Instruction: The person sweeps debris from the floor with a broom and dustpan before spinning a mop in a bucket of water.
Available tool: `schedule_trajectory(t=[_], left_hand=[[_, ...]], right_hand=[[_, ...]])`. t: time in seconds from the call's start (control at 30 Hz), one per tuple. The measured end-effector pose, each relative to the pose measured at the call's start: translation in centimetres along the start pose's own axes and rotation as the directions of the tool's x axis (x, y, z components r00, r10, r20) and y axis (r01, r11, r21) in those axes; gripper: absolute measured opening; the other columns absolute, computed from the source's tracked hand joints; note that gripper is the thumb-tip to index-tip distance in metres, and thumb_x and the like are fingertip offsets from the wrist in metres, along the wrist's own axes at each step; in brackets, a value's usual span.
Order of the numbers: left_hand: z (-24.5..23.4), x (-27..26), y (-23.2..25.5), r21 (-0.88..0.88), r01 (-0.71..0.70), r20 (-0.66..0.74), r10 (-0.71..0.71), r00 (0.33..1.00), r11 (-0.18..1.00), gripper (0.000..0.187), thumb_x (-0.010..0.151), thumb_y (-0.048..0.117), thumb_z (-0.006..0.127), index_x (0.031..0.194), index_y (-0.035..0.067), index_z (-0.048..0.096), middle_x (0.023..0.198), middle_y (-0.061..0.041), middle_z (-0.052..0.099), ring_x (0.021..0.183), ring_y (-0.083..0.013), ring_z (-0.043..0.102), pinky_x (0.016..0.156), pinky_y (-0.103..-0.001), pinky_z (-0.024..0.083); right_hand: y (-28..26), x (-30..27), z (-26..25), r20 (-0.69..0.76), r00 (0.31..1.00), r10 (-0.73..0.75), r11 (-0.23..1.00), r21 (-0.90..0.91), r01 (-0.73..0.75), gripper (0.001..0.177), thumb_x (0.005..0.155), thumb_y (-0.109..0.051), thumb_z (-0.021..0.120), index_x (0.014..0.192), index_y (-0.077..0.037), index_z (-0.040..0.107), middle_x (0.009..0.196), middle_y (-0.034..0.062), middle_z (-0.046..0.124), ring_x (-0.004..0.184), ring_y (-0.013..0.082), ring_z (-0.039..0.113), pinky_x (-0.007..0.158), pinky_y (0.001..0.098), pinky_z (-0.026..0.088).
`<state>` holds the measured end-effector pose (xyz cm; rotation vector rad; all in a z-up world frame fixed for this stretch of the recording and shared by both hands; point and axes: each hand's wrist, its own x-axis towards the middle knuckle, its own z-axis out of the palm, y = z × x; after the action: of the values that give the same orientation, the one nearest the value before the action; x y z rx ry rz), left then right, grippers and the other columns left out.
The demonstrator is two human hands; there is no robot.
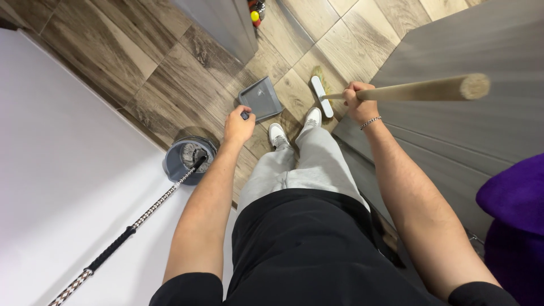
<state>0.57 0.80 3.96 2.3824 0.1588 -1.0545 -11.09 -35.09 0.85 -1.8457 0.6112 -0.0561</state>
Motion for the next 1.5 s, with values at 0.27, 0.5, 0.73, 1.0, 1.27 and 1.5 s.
schedule_trajectory(t=[0.27,0.5,0.73,1.0,1.27,1.5], left_hand=[[1.4,-0.2,3.1,0.005,-0.018,-0.026,0.018,1.000,1.000,0.035,0.092,0.035,0.057,0.121,0.023,0.072,0.119,-0.013,0.074,0.119,-0.0358,0.068,0.102,-0.046,0.054],[1.2,0.0,1.3,-0.100,0.045,-0.148,-0.060,0.987,0.994,0.030,0.088,0.035,0.060,0.113,0.026,0.075,0.111,-0.010,0.076,0.111,-0.0332,0.071,0.096,-0.045,0.057],[0.3,-3.5,0.4,-0.109,0.137,-0.093,-0.147,0.985,0.985,0.032,0.091,0.035,0.059,0.119,0.027,0.073,0.116,-0.010,0.075,0.116,-0.0310,0.070,0.099,-0.044,0.057],[1.9,-2.2,-2.1,-0.089,0.095,-0.037,-0.098,0.994,0.992,0.033,0.093,0.036,0.058,0.122,0.027,0.071,0.123,-0.010,0.073,0.122,-0.0313,0.067,0.104,-0.045,0.055],[-2.1,-7.1,0.2,-0.159,0.133,-0.082,-0.147,0.986,0.978,0.031,0.092,0.033,0.059,0.118,0.026,0.074,0.119,-0.010,0.075,0.118,-0.0316,0.069,0.099,-0.043,0.057],[-3.0,-6.3,-0.2,-0.191,0.169,-0.153,-0.200,0.968,0.967,0.030,0.091,0.034,0.058,0.113,0.025,0.075,0.114,-0.011,0.076,0.113,-0.0330,0.071,0.095,-0.044,0.058]], right_hand=[[1.0,-0.9,-2.6,-0.061,0.998,0.010,0.999,-0.039,-0.012,0.026,0.084,-0.014,0.059,0.058,-0.012,0.055,0.054,0.0051,0.057,0.054,0.0165,0.058,0.052,0.0268,0.040],[1.7,-0.7,-3.6,-0.066,0.997,0.037,0.998,-0.050,-0.040,0.022,0.082,-0.019,0.059,0.060,-0.013,0.057,0.058,0.0065,0.060,0.055,0.0176,0.058,0.053,0.0260,0.043],[1.3,0.3,-2.6,-0.044,0.999,0.025,1.000,-0.012,-0.026,0.023,0.083,-0.017,0.058,0.062,-0.009,0.056,0.061,0.0102,0.059,0.057,0.0199,0.060,0.054,0.0300,0.046],[0.9,0.4,0.3,-0.002,1.000,-0.012,0.999,-0.042,0.012,0.021,0.082,-0.011,0.058,0.061,-0.010,0.058,0.058,0.0085,0.058,0.056,0.0193,0.060,0.053,0.0300,0.043],[0.8,0.8,0.6,0.040,0.999,-0.001,0.997,-0.073,0.004,0.020,0.083,-0.014,0.059,0.063,-0.015,0.059,0.056,0.0039,0.057,0.056,0.0172,0.059,0.054,0.0288,0.040],[0.1,1.1,0.4,0.040,0.999,0.017,0.994,-0.110,-0.012,0.022,0.085,-0.015,0.058,0.064,-0.016,0.059,0.056,0.0019,0.057,0.056,0.0168,0.057,0.055,0.0295,0.040]])
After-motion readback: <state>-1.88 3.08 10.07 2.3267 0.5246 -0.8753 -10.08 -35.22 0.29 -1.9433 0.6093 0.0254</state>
